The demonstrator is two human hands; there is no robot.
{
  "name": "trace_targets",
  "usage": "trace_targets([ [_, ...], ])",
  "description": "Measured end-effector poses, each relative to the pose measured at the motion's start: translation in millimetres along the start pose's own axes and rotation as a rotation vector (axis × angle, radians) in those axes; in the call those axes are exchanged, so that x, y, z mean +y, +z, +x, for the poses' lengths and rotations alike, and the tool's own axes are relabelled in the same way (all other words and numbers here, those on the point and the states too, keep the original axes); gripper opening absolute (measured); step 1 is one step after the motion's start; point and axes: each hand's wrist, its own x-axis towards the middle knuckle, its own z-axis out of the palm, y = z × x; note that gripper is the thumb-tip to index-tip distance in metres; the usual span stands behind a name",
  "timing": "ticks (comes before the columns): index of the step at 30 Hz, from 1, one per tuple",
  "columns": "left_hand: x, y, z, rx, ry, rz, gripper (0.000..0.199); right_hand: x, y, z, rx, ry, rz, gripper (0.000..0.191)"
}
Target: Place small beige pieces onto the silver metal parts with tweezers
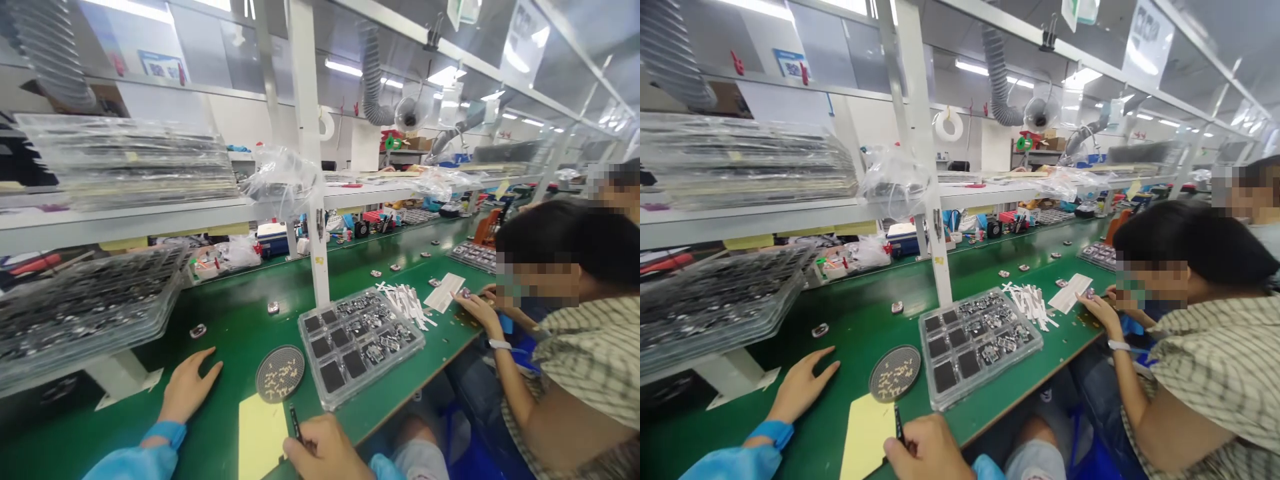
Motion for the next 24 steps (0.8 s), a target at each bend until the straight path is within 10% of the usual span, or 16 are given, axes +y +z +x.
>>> trace_targets([
  [15, 5, 2.1, -14, -0.135, 0.082, -0.29, 0.054, 17, 14, 14, 0.004, -0.022, 0.025, 0.055],
  [24, 50, -8.9, -33, -0.543, 0.425, -0.236, 0.055, 46, 34, 8, 0.151, 0.034, -0.083, 0.069],
])
